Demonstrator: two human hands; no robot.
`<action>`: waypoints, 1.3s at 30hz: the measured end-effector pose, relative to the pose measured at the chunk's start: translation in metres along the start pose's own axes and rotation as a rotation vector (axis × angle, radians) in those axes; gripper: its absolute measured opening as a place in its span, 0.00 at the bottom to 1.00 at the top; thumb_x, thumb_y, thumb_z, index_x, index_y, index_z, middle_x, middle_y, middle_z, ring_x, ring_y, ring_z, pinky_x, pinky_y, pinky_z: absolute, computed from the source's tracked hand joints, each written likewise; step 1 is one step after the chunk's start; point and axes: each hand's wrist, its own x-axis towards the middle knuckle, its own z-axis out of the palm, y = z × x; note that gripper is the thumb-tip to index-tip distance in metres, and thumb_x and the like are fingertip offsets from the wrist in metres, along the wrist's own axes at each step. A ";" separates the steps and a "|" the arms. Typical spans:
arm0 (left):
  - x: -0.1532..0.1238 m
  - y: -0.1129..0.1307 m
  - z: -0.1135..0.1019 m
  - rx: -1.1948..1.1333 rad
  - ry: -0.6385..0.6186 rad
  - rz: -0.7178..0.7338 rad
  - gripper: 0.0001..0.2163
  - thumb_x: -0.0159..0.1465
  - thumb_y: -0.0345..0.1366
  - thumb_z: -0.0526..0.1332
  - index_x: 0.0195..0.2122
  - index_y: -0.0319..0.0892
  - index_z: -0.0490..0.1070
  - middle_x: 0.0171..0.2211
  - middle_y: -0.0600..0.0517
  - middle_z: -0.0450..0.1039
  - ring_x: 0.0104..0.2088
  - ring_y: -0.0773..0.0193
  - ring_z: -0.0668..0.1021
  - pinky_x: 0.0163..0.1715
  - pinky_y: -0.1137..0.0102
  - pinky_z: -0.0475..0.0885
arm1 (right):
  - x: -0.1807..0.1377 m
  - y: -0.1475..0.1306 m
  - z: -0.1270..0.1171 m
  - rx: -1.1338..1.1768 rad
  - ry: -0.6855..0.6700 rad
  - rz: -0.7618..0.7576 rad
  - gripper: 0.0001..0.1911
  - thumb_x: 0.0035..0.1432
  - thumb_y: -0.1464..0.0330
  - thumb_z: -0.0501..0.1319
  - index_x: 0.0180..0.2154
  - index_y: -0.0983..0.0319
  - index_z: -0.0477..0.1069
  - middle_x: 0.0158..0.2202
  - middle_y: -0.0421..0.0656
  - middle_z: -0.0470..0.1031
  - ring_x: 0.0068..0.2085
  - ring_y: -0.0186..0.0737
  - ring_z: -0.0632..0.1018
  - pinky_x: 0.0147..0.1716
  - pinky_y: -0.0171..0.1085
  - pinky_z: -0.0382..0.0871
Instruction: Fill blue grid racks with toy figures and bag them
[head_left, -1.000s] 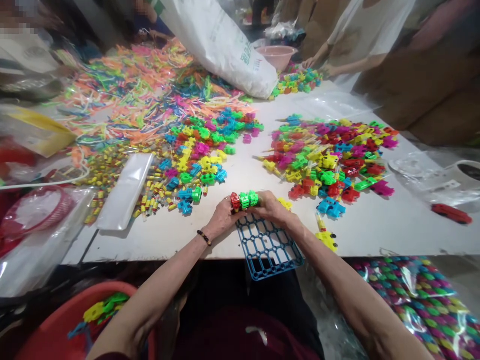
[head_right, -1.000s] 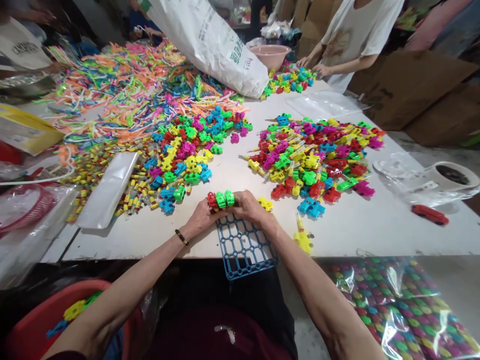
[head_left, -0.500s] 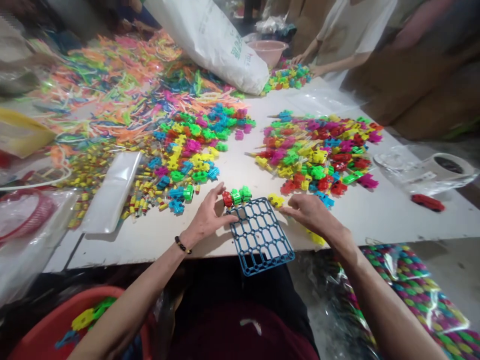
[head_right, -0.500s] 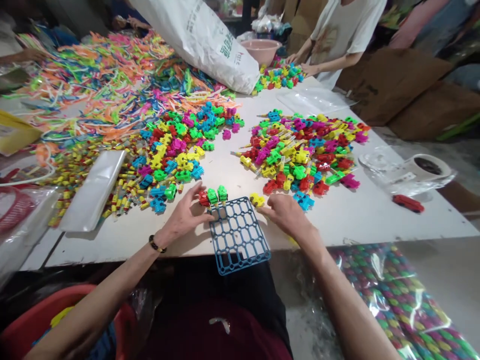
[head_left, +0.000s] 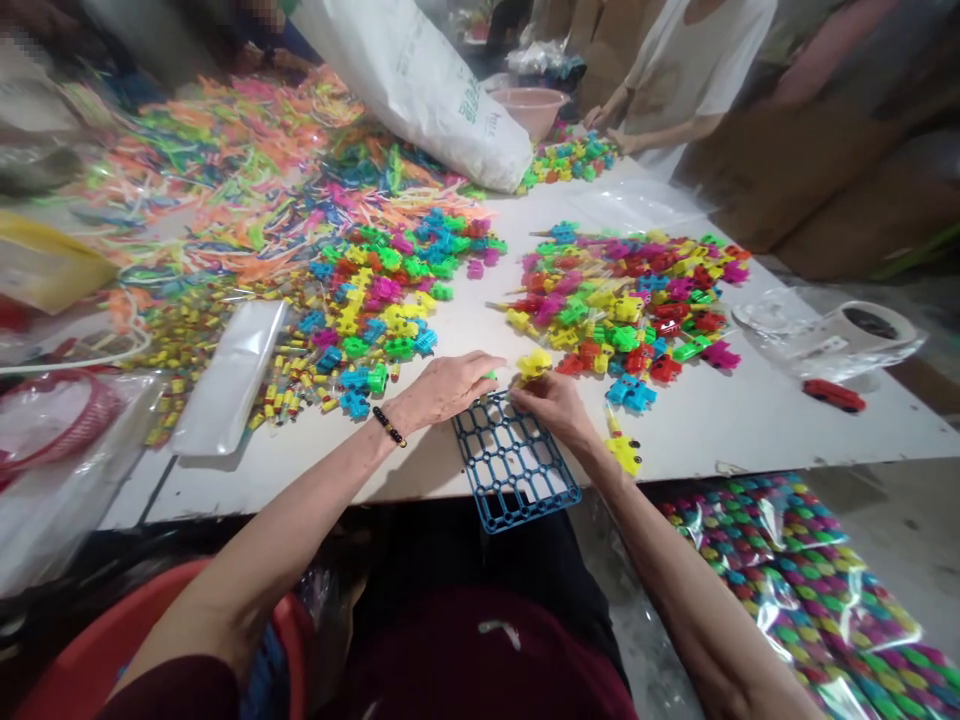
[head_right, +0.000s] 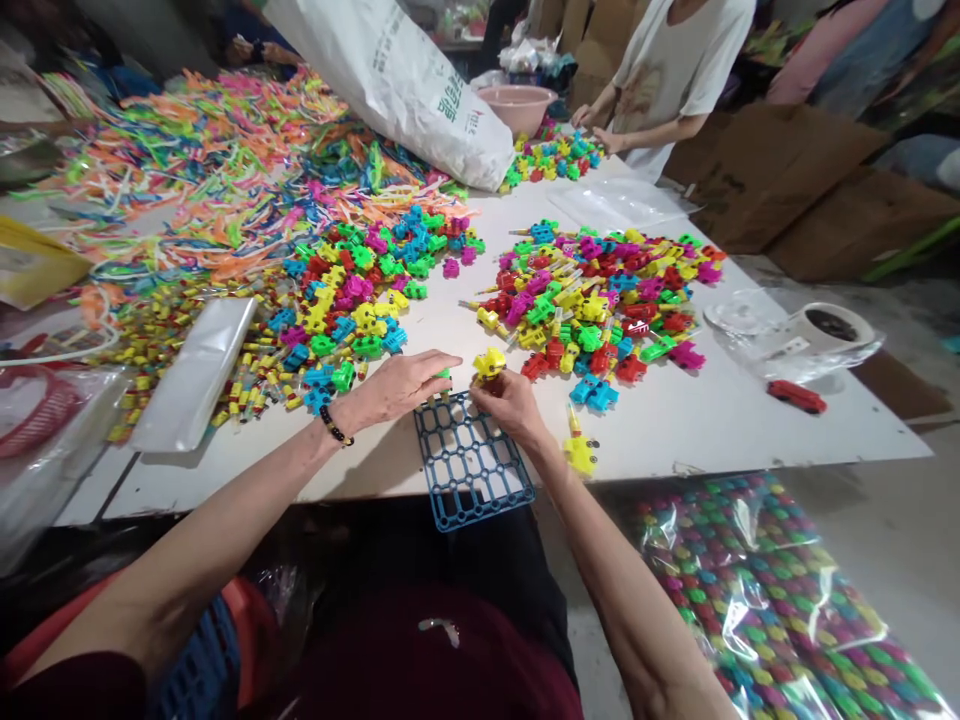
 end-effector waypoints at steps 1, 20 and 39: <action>-0.001 0.000 0.000 0.003 0.002 -0.002 0.17 0.74 0.38 0.54 0.62 0.46 0.68 0.59 0.45 0.73 0.56 0.52 0.78 0.55 0.61 0.72 | 0.004 0.003 0.006 0.041 -0.022 0.003 0.15 0.50 0.56 0.65 0.31 0.62 0.71 0.24 0.38 0.71 0.26 0.34 0.69 0.27 0.34 0.63; 0.019 0.003 -0.005 -0.080 -0.089 0.003 0.19 0.73 0.40 0.53 0.64 0.50 0.68 0.60 0.48 0.75 0.58 0.52 0.78 0.57 0.63 0.70 | 0.017 0.019 0.021 -0.367 -0.055 -0.201 0.05 0.58 0.67 0.59 0.35 0.62 0.70 0.29 0.41 0.75 0.30 0.37 0.71 0.33 0.35 0.64; 0.008 -0.004 -0.019 -0.146 -0.171 -0.074 0.23 0.74 0.46 0.51 0.66 0.45 0.67 0.64 0.49 0.71 0.61 0.52 0.75 0.57 0.65 0.70 | 0.014 0.007 -0.054 -1.113 0.156 0.054 0.14 0.62 0.73 0.56 0.47 0.64 0.74 0.49 0.55 0.73 0.41 0.47 0.76 0.34 0.39 0.65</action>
